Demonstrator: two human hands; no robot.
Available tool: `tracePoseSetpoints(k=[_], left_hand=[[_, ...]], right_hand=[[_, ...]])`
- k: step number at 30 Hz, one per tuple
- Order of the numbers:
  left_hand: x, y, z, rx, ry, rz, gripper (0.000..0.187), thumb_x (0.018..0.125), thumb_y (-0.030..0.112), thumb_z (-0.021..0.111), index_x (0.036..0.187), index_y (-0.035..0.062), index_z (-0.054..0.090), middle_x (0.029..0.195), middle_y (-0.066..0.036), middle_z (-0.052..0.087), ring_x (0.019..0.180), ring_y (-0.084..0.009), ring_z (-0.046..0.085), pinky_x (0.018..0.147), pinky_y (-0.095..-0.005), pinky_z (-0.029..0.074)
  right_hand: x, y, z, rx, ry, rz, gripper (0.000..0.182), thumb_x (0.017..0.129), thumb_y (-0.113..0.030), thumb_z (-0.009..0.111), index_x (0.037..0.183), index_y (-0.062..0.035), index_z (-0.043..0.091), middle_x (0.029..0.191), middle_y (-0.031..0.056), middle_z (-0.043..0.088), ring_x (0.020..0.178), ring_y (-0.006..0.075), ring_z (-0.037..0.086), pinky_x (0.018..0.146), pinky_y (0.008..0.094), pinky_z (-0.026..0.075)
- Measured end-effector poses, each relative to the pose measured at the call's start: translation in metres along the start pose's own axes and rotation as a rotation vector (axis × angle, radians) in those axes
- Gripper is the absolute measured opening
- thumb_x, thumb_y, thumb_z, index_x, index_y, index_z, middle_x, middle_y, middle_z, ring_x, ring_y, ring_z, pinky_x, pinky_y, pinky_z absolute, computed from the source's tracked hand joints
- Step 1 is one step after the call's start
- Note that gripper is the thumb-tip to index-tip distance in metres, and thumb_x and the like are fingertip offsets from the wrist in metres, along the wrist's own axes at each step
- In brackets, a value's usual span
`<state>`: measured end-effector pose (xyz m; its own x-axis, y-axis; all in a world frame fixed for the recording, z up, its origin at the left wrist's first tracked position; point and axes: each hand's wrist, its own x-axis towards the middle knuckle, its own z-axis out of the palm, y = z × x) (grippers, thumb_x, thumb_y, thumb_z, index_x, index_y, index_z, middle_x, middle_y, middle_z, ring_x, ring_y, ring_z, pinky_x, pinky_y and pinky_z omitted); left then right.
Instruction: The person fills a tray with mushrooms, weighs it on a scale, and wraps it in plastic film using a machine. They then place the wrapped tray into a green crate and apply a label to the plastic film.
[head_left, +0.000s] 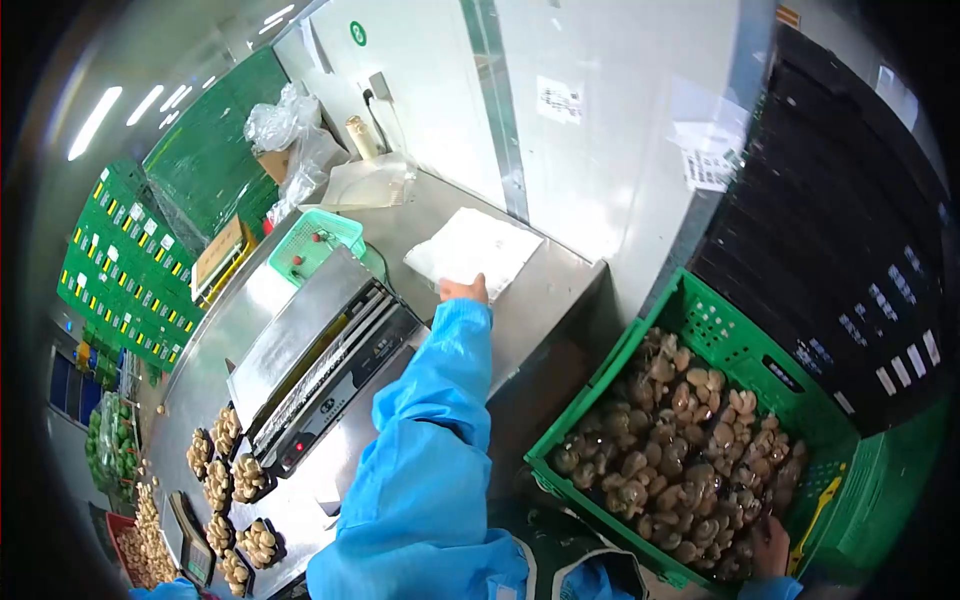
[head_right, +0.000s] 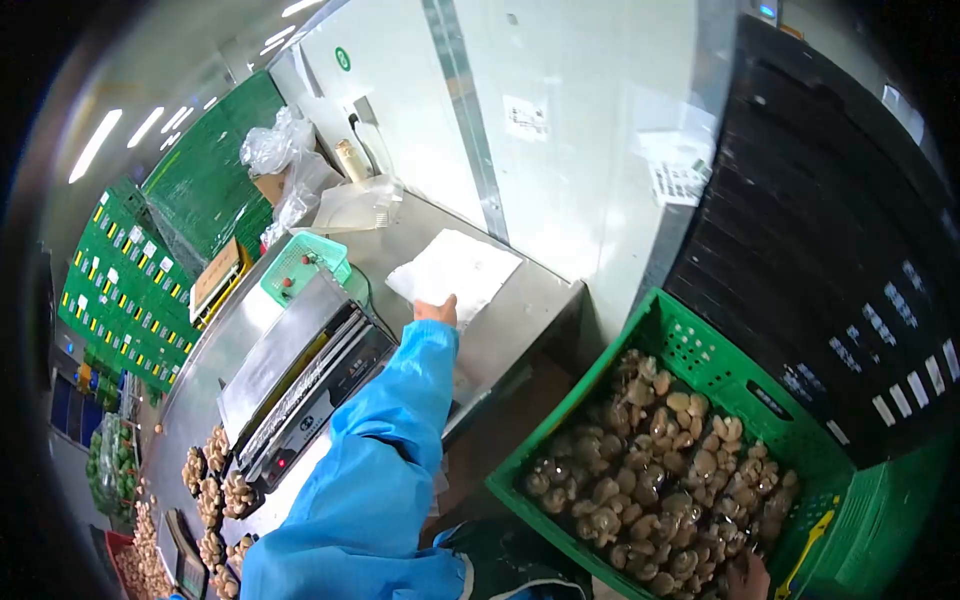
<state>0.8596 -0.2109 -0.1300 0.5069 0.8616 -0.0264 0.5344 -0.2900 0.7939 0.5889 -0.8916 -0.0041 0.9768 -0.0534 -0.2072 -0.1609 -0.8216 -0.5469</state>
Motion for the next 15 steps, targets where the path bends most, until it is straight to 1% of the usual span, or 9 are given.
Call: tracePoseSetpoints(k=[1,3,5,6,7,8,10,11,15], left_hand=[[0.019,-0.014,0.015,-0.009,0.004,-0.014,0.097,0.066,0.041,0.075,0.134,-0.0069,0.025,0.136,-0.027,0.036,0.125,-0.0382,0.038,0.103,-0.0431,0.034],[0.034,-0.028,0.037,-0.164,0.206,-0.44,0.105,0.065,0.044,0.077,0.137,-0.0041,0.019,0.135,-0.024,0.037,0.125,-0.0377,0.038,0.104,-0.0425,0.032],[0.021,-0.003,0.035,-0.124,0.214,-0.517,0.105,0.064,0.044,0.077,0.138,-0.003,0.019,0.135,-0.023,0.037,0.125,-0.0376,0.038,0.105,-0.0423,0.032],[0.016,0.01,0.03,-0.085,0.222,-0.574,0.106,0.064,0.044,0.078,0.139,-0.0019,0.019,0.135,-0.022,0.038,0.125,-0.0376,0.037,0.106,-0.0422,0.031],[0.025,0.003,0.038,-0.114,0.152,-0.637,0.11,0.064,0.043,0.078,0.14,-0.0024,0.013,0.138,-0.023,0.034,0.128,-0.0345,0.035,0.107,-0.0428,0.03],[0.029,0.002,0.04,-0.127,0.141,-0.644,0.11,0.064,0.043,0.078,0.14,-0.0024,0.013,0.138,-0.023,0.034,0.128,-0.0345,0.035,0.107,-0.0428,0.03],[0.032,0.0,0.045,-0.071,0.213,-0.73,0.086,0.068,0.033,0.077,0.132,-0.0024,0.033,0.125,-0.022,0.049,0.115,-0.0311,0.049,0.098,-0.042,0.039],[0.033,0.001,0.045,-0.081,0.2,-0.732,0.086,0.068,0.033,0.077,0.132,-0.0024,0.033,0.125,-0.022,0.049,0.115,-0.0311,0.049,0.098,-0.042,0.039],[0.031,-0.007,0.031,-0.379,0.044,-0.575,0.061,0.07,0.026,0.073,0.118,-0.0017,0.047,0.109,-0.02,0.058,0.1,-0.0296,0.057,0.088,-0.0414,0.044]], right_hand=[[-0.003,-0.008,-0.003,-0.045,-0.006,-0.002,0.035,0.078,-0.008,0.06,0.11,0.0043,0.056,0.091,0.0178,0.063,0.083,0.0308,0.061,0.075,0.0348,0.047],[-0.012,-0.008,0.002,-0.111,-0.023,-0.003,0.033,0.078,-0.007,0.06,0.109,0.0045,0.056,0.087,0.0166,0.064,0.079,0.0288,0.062,0.073,0.0337,0.048],[-0.021,0.004,0.009,0.234,-0.091,0.178,0.039,0.093,-0.018,0.05,0.127,0.0013,0.047,0.124,0.0178,0.054,0.111,0.0277,0.053,0.093,0.0373,0.042],[-0.022,-0.034,0.003,0.217,-0.09,0.18,0.039,0.093,-0.018,0.05,0.127,0.0013,0.047,0.124,0.0178,0.054,0.111,0.0277,0.053,0.093,0.0373,0.042],[-0.025,-0.098,-0.005,0.046,-0.138,0.276,0.04,0.093,-0.018,0.05,0.129,-0.0001,0.046,0.126,0.0175,0.052,0.114,0.0283,0.051,0.094,0.0373,0.042],[-0.025,-0.135,-0.009,-0.121,-0.179,0.373,0.041,0.093,-0.018,0.05,0.131,-0.0015,0.045,0.128,0.0171,0.051,0.117,0.0289,0.05,0.095,0.0372,0.041],[-0.034,-0.132,-0.008,-0.061,-0.165,0.343,0.043,0.093,-0.019,0.051,0.133,-0.0042,0.043,0.131,0.0167,0.05,0.119,0.0303,0.048,0.096,0.0377,0.04],[-0.039,-0.136,-0.008,-0.101,-0.178,0.383,0.044,0.093,-0.02,0.052,0.133,-0.0043,0.044,0.131,0.0169,0.049,0.119,0.0304,0.048,0.097,0.0379,0.04],[-0.051,-0.134,-0.008,-0.101,-0.178,0.345,0.043,0.091,-0.02,0.055,0.129,-0.002,0.048,0.127,0.0189,0.052,0.117,0.0301,0.049,0.097,0.0369,0.038]])
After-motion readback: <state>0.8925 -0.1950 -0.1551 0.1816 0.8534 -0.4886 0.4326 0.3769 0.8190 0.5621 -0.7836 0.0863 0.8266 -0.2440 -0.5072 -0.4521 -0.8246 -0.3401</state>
